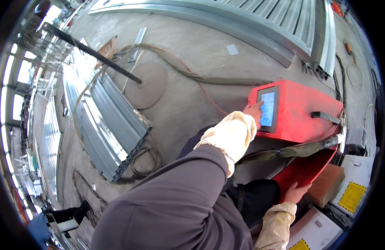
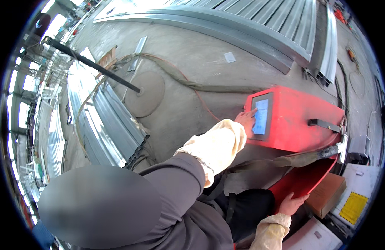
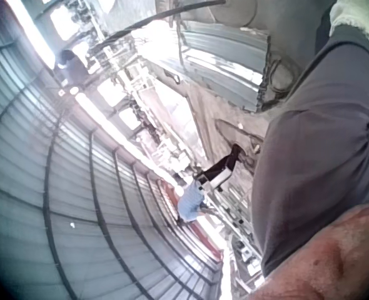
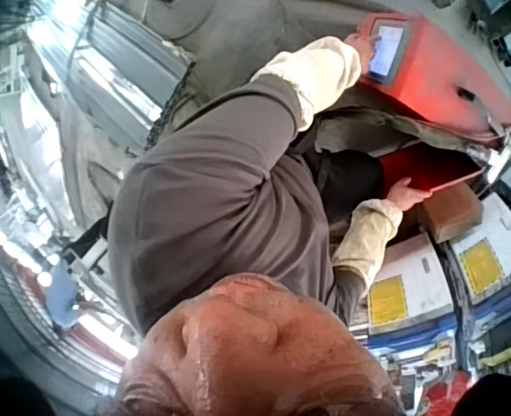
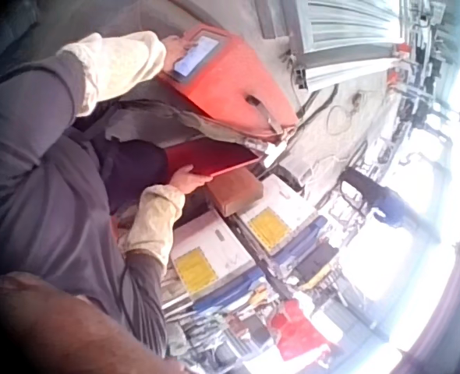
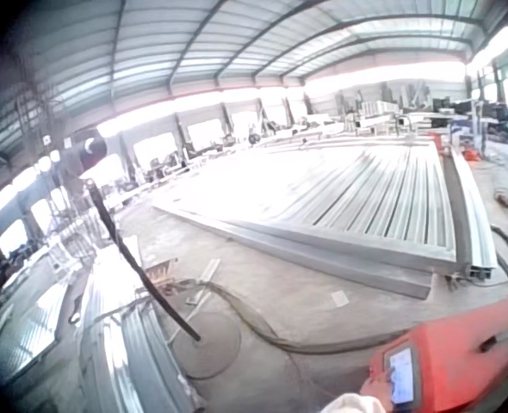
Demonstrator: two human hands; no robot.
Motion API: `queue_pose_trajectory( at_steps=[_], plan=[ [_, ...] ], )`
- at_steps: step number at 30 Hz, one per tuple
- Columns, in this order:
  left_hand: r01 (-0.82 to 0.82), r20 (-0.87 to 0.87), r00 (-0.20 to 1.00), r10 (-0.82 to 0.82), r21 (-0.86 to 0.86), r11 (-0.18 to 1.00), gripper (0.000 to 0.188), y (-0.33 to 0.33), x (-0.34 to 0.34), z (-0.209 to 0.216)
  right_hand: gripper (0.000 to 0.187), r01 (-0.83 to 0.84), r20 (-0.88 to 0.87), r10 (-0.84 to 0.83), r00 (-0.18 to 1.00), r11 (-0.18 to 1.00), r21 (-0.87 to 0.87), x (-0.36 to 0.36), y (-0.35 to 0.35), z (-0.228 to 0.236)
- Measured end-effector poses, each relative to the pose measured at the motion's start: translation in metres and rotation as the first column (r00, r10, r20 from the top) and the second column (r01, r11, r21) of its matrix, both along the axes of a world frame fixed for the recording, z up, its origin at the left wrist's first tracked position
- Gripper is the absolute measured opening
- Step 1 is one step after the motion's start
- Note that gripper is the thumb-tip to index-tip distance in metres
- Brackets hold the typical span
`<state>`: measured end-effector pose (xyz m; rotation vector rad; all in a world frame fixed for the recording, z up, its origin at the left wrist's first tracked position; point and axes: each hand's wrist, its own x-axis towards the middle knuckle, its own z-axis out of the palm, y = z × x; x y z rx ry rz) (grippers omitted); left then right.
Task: The person kneels on the floor and works on a red electrical machine, using a screwdriver to adjust internal components and a touchscreen to interact with the device. They open and close the machine's cover multiple times while manipulating wires and internal parts.
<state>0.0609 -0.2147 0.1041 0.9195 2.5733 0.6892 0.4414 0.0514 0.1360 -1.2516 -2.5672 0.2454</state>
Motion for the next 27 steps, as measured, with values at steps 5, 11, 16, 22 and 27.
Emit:
queue_pose_trajectory(
  at_steps=[5, 11, 16, 22, 27],
  plan=[
    [0.052, 0.057, 0.997, -0.048, -0.085, 0.995, 0.038, 0.004, -0.004, 0.014, 0.082, -0.029, 0.01, 0.028, 1.0, 0.998, 0.051, 0.002, 0.002, -0.001],
    [0.044, 0.041, 0.998, -0.041, -0.081, 0.996, 0.041, 0.002, -0.004, 0.016, 0.083, -0.019, 0.024, 0.018, 1.0, 0.999, 0.034, 0.0, 0.002, -0.001],
    [0.053, 0.035, 0.998, -0.05, -0.091, 0.994, 0.042, 0.005, -0.003, 0.024, 0.083, -0.05, 0.006, 0.05, 0.999, 0.995, 0.087, 0.006, 0.008, -0.006],
    [0.058, 0.056, 0.997, -0.052, -0.103, 0.993, 0.04, 0.003, -0.004, 0.019, 0.085, -0.005, 0.052, 0.005, 0.999, 1.0, 0.0, 0.004, 0.007, -0.005],
    [0.05, 0.046, 0.998, -0.046, -0.082, 0.995, 0.037, 0.003, -0.003, 0.018, 0.085, -0.005, 0.023, 0.005, 1.0, 1.0, 0.015, 0.003, 0.006, -0.005]
  ],
)
